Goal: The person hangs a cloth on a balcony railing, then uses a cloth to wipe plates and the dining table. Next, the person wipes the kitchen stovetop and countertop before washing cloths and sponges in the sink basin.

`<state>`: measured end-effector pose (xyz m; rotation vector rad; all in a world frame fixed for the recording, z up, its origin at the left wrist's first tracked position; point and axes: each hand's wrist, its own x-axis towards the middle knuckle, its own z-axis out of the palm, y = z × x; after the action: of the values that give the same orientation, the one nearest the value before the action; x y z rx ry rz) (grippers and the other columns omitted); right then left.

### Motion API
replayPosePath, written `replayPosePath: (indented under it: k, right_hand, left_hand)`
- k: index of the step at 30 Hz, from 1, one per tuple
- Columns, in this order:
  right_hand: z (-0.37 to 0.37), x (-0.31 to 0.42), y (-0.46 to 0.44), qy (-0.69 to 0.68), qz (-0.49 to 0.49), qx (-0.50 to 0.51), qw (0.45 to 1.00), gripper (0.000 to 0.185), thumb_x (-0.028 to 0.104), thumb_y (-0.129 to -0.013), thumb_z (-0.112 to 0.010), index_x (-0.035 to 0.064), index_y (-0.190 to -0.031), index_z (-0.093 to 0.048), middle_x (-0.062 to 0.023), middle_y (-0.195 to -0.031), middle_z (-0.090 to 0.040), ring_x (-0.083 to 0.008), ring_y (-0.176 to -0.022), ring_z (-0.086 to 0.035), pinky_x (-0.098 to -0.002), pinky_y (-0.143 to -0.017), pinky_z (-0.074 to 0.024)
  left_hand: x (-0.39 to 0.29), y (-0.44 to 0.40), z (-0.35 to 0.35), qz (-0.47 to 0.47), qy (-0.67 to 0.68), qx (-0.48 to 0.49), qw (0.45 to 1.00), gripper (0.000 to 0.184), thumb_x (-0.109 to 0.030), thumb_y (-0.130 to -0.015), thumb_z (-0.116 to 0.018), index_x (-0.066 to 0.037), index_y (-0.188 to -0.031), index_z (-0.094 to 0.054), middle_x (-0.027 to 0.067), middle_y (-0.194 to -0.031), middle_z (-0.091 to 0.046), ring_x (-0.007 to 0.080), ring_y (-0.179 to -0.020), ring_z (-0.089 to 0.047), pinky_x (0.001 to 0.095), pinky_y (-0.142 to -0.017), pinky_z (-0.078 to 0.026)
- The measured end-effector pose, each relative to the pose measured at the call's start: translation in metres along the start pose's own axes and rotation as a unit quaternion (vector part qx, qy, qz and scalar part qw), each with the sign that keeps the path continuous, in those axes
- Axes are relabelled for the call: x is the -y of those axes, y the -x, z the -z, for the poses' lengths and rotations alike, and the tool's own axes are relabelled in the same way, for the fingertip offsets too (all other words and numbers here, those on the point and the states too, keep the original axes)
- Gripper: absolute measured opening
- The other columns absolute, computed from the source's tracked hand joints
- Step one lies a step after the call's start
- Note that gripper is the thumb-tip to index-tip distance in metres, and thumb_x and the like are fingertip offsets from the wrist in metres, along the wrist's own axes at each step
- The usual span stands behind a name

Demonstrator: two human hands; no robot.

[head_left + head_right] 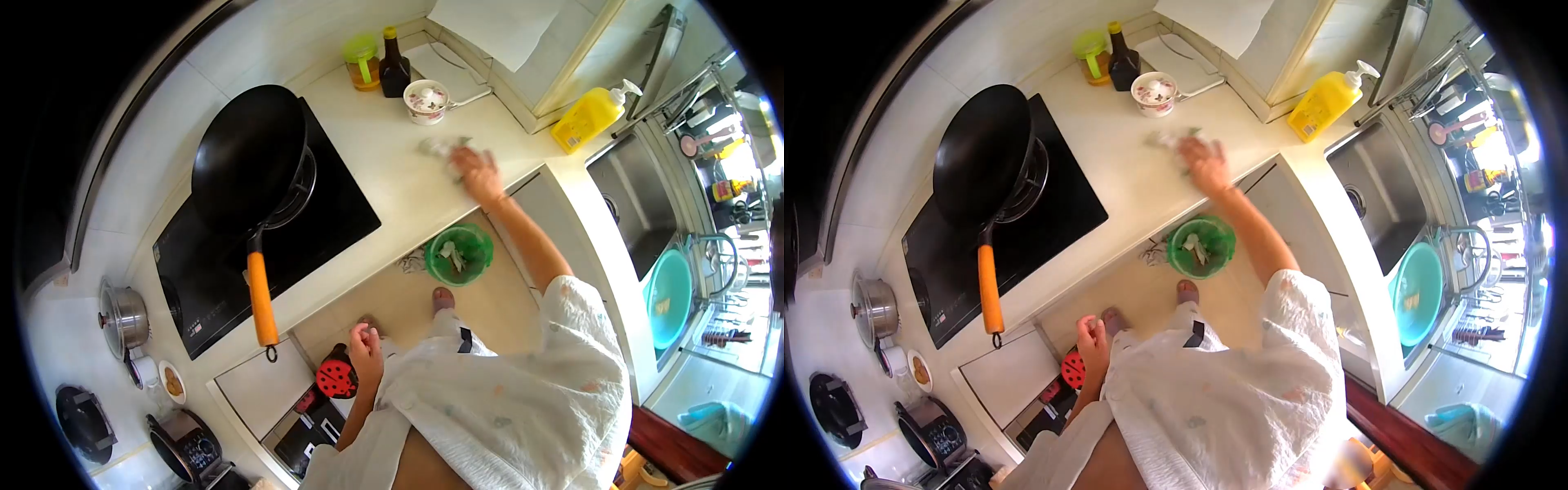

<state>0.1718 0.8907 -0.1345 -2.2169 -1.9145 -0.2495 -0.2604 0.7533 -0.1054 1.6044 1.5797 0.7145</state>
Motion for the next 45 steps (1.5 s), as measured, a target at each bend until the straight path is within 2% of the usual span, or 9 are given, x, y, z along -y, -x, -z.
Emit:
replayPosePath:
  k: [4, 8, 12, 15, 19, 23, 25, 29, 45]
  right_hand:
    - [0.001, -0.111, 0.009, 0.031, -0.199, -0.05, 0.978, 0.047, 0.01, -0.081, -0.051, 0.0089, -0.128, -0.051, -0.0064, -0.137, -0.046, -0.0244, -0.131, -0.036, -0.0507, -0.106, -0.0281]
    - [-0.022, -0.054, 0.001, 0.03, -0.201, -0.108, 0.973, 0.043, 0.012, -0.082, -0.052, 0.0051, -0.124, -0.052, -0.0153, -0.13, -0.051, -0.033, -0.124, -0.043, -0.0448, -0.105, -0.031]
    - [0.017, 0.048, 0.006, -0.157, 0.066, -0.102, 0.98, 0.04, 0.01, -0.08, -0.053, 0.0061, -0.119, -0.057, -0.0124, -0.125, -0.055, -0.029, -0.121, -0.046, -0.0455, -0.106, -0.0309]
    - [0.007, 0.015, -0.007, -0.121, 0.088, -0.078, 0.986, 0.039, 0.009, -0.081, -0.051, 0.0069, -0.119, -0.058, -0.0105, -0.124, -0.056, -0.0257, -0.12, -0.048, -0.0433, -0.105, -0.0326]
    - [0.025, -0.066, 0.009, -0.056, -0.08, -0.062, 0.993, 0.037, 0.008, -0.08, -0.051, 0.0067, -0.116, -0.059, -0.0099, -0.125, -0.056, -0.0262, -0.121, -0.048, -0.0385, -0.097, -0.0397]
    - [0.045, -0.114, 0.083, 0.018, -0.189, -0.042, 0.981, 0.048, 0.0, -0.076, -0.054, 0.0063, -0.124, -0.055, -0.0121, -0.128, -0.054, -0.03, -0.122, -0.046, -0.0406, -0.1, -0.0381]
    - [0.07, -0.122, 0.117, -0.006, -0.225, -0.071, 0.972, 0.043, -0.007, -0.074, -0.053, 0.0064, -0.115, -0.062, -0.0128, -0.126, -0.056, -0.0302, -0.118, -0.05, -0.0403, -0.098, -0.0388]
    - [0.091, -0.123, 0.171, 0.036, -0.228, -0.059, 0.971, 0.039, -0.006, -0.075, -0.054, 0.0075, -0.11, -0.065, -0.0123, -0.124, -0.057, -0.0293, -0.117, -0.05, -0.0401, -0.098, -0.0395]
    - [0.138, -0.212, 0.284, -0.042, -0.217, -0.063, 0.973, 0.035, 0.001, -0.079, -0.058, 0.0044, -0.114, -0.06, -0.0158, -0.116, -0.057, -0.0348, -0.105, -0.053, -0.0427, -0.09, -0.0426]
  left_hand:
    - [-0.014, 0.006, -0.03, -0.002, 0.009, -0.001, 1.0, 0.017, -0.014, -0.089, -0.059, -0.002, -0.099, -0.053, 0.0055, -0.067, -0.046, 0.0144, -0.057, -0.044, 0.0294, -0.054, -0.038]
    - [-0.035, -0.014, -0.043, -0.036, 0.063, 0.018, 0.997, 0.016, -0.015, -0.09, -0.059, -0.002, -0.094, -0.052, 0.0053, -0.067, -0.044, 0.0125, -0.059, -0.043, 0.0277, -0.054, -0.037]
    - [-0.108, -0.102, -0.104, -0.147, 0.1, 0.092, 0.98, 0.012, -0.008, -0.093, -0.053, 0.001, -0.101, -0.052, 0.0073, -0.089, -0.053, 0.0134, -0.082, -0.053, 0.0268, -0.072, -0.046]
    - [-0.184, -0.182, -0.159, -0.293, 0.101, 0.13, 0.942, 0.03, -0.003, -0.087, -0.051, -0.001, -0.117, -0.053, 0.0141, -0.107, -0.055, 0.027, -0.095, -0.058, 0.032, -0.082, -0.047]
    - [-0.214, -0.263, -0.241, -0.388, 0.002, 0.184, 0.903, 0.039, -0.007, -0.081, -0.056, 0.002, -0.118, -0.052, 0.0197, -0.119, -0.053, 0.0338, -0.12, -0.046, 0.0362, -0.1, -0.038]
    - [-0.231, -0.303, -0.297, -0.406, -0.041, 0.189, 0.893, 0.048, -0.016, -0.082, -0.06, 0.005, -0.122, -0.043, 0.0235, -0.113, -0.055, 0.0351, -0.106, -0.057, 0.0383, -0.087, -0.05]
    - [-0.253, -0.317, -0.317, 0.082, 0.202, 0.352, 0.91, 0.059, -0.025, -0.086, -0.06, -0.001, -0.131, -0.031, 0.0237, -0.105, -0.058, 0.0326, -0.079, -0.066, 0.0393, -0.061, -0.057]
    - [-0.264, -0.352, -0.367, 0.332, 0.437, 0.188, 0.814, 0.065, -0.026, -0.088, -0.058, -0.018, -0.138, -0.016, 0.021, -0.085, -0.06, 0.0269, -0.053, -0.061, 0.0369, -0.045, -0.055]
    - [-0.258, -0.215, -0.365, 0.2, 0.483, 0.084, 0.848, 0.022, 0.004, -0.085, -0.039, 0.006, -0.106, -0.044, 0.0236, -0.09, -0.058, 0.0331, -0.066, -0.065, 0.0405, -0.058, -0.06]
